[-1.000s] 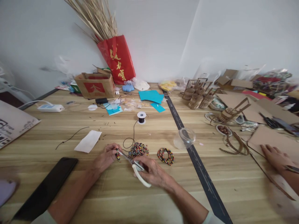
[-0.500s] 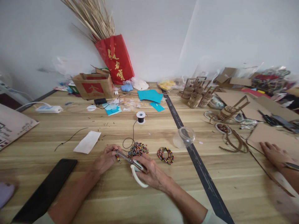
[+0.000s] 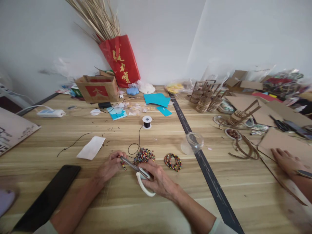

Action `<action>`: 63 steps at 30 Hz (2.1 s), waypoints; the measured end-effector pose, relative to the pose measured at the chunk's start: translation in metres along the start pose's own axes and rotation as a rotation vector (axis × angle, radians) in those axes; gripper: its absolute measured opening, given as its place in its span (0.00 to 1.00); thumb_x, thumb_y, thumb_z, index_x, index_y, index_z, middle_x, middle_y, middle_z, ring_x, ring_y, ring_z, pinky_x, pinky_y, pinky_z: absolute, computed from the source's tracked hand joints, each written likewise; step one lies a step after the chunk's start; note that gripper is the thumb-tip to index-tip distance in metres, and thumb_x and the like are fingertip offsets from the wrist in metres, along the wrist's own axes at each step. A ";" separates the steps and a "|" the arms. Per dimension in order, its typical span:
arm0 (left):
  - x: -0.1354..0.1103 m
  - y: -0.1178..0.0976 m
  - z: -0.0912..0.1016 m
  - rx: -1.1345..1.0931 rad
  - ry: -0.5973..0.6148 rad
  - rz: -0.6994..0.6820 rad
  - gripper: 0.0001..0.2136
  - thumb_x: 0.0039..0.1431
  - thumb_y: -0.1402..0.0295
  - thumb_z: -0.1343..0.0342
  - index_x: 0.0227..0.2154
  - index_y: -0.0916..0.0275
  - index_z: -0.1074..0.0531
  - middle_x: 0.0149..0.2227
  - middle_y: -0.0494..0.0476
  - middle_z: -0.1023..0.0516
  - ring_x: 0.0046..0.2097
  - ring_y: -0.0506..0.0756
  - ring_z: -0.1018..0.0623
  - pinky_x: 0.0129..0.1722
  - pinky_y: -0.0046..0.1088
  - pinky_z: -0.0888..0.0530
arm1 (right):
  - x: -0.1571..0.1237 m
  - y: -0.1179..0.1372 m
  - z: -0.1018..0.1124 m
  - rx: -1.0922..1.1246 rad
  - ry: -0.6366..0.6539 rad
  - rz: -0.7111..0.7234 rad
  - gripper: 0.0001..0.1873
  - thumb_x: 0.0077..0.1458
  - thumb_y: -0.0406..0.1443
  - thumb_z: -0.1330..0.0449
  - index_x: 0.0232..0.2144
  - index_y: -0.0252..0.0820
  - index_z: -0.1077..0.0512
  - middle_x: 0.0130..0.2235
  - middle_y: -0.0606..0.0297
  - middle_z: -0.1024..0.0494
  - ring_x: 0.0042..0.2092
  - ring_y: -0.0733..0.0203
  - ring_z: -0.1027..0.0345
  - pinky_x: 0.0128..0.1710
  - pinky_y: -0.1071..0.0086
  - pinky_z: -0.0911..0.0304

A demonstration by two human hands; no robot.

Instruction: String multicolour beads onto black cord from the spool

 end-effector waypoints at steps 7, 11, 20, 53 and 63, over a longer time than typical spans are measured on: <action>0.000 0.001 -0.001 0.020 0.011 -0.003 0.10 0.42 0.69 0.29 0.25 0.65 0.24 0.27 0.52 0.24 0.30 0.51 0.24 0.30 0.25 0.30 | 0.000 0.004 -0.001 -0.023 -0.014 0.019 0.13 0.58 0.34 0.40 0.47 0.40 0.28 0.35 0.63 0.30 0.33 0.64 0.36 0.31 0.74 0.39; 0.000 0.001 -0.001 0.026 0.011 -0.007 0.10 0.42 0.70 0.29 0.26 0.65 0.24 0.28 0.52 0.24 0.31 0.51 0.25 0.31 0.25 0.29 | 0.001 0.008 0.000 -0.065 -0.020 0.022 0.11 0.59 0.32 0.41 0.45 0.41 0.28 0.34 0.63 0.30 0.34 0.62 0.36 0.33 0.74 0.37; 0.001 0.001 0.002 0.059 -0.005 -0.017 0.10 0.42 0.70 0.29 0.26 0.65 0.24 0.28 0.53 0.23 0.31 0.52 0.23 0.31 0.26 0.29 | 0.001 0.012 0.000 -0.119 0.013 0.022 0.09 0.61 0.29 0.44 0.44 0.41 0.29 0.36 0.62 0.30 0.36 0.62 0.35 0.35 0.73 0.37; -0.002 0.004 -0.005 0.036 -0.007 0.091 0.15 0.40 0.65 0.27 0.26 0.68 0.24 0.25 0.52 0.26 0.27 0.49 0.25 0.27 0.22 0.29 | -0.006 0.010 0.003 -0.539 0.007 0.083 0.20 0.61 0.33 0.45 0.55 0.42 0.37 0.44 0.57 0.28 0.41 0.58 0.28 0.37 0.69 0.29; -0.004 0.008 -0.005 0.024 0.000 0.115 0.14 0.40 0.66 0.27 0.28 0.68 0.23 0.26 0.53 0.24 0.28 0.50 0.25 0.28 0.22 0.28 | -0.005 0.011 0.001 -0.507 0.037 0.091 0.22 0.60 0.33 0.43 0.57 0.41 0.39 0.45 0.56 0.29 0.42 0.56 0.29 0.39 0.65 0.29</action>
Point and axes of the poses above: each hand's wrist, its own x-axis towards the middle knuckle, its own z-axis out of the back of the hand, y = z × x, the point moved 4 cm from there along x, towards the middle knuckle
